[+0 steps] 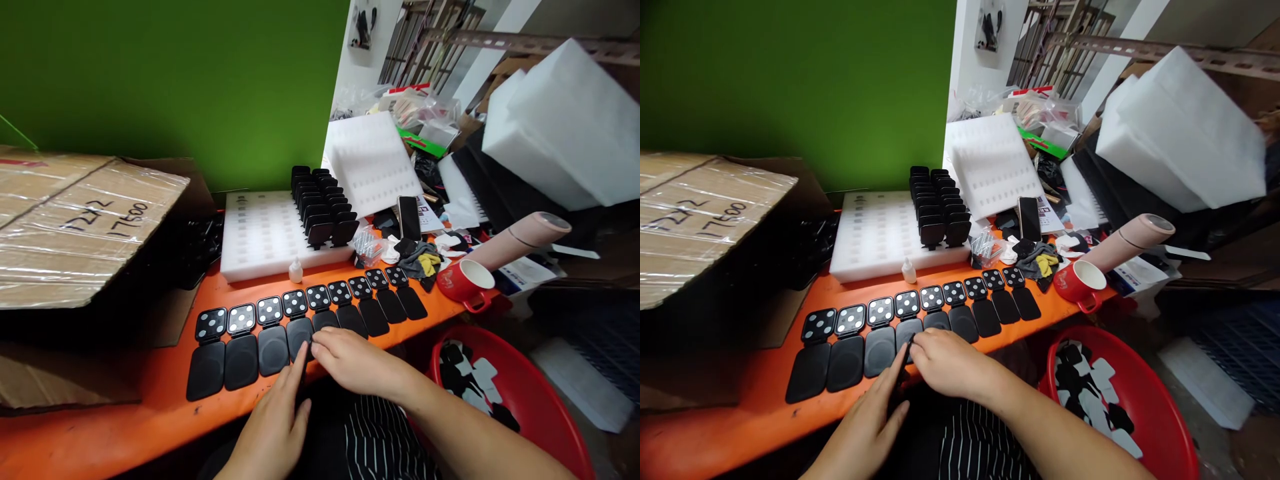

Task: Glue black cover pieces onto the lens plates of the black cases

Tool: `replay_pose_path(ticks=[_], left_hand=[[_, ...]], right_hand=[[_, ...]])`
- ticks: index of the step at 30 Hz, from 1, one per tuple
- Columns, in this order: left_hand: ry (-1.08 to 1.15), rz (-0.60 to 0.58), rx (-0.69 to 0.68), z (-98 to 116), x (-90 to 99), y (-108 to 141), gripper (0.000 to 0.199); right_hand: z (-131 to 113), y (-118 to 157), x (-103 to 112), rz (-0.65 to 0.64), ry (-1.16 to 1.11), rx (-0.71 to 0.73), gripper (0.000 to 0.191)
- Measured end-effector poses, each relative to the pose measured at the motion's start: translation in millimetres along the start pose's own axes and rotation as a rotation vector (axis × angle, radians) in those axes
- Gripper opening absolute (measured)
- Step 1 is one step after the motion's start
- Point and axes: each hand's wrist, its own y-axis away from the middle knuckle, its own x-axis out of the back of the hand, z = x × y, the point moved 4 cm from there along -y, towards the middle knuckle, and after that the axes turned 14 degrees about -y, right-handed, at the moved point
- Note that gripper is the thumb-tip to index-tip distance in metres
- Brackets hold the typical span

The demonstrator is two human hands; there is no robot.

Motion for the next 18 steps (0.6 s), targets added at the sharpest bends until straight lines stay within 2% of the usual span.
replay_pose_path(ticks=[3,6,10,14,16,18], left_hand=[[-0.149,0.008,-0.045,-1,-1.6,6,0.063],[-0.136,0.015,-0.063,-4,-3.9,9,0.06],[0.158,0.061,0.067,-8,-1.3,2,0.051],[0.583,0.147,0.253,-11,8.1,-10,0.054],[0.653,0.155,0.3,-12,13.4,-12,0.052],[0.619,0.175,0.298,-12,19.5,-9,0.047]], right_hand=[[5,1,-4,0.024,-0.053,-0.025,0.029],[15,-1,-11,0.114,-0.166,-0.06,0.034],[16,-7,-22,0.17,-0.322,-0.018,0.033],[9,-13,-39,-0.022,-0.683,-0.006,0.035],[9,-14,-42,-0.041,-0.806,-0.059,0.039],[9,-14,-40,-0.007,-0.787,-0.091,0.039]])
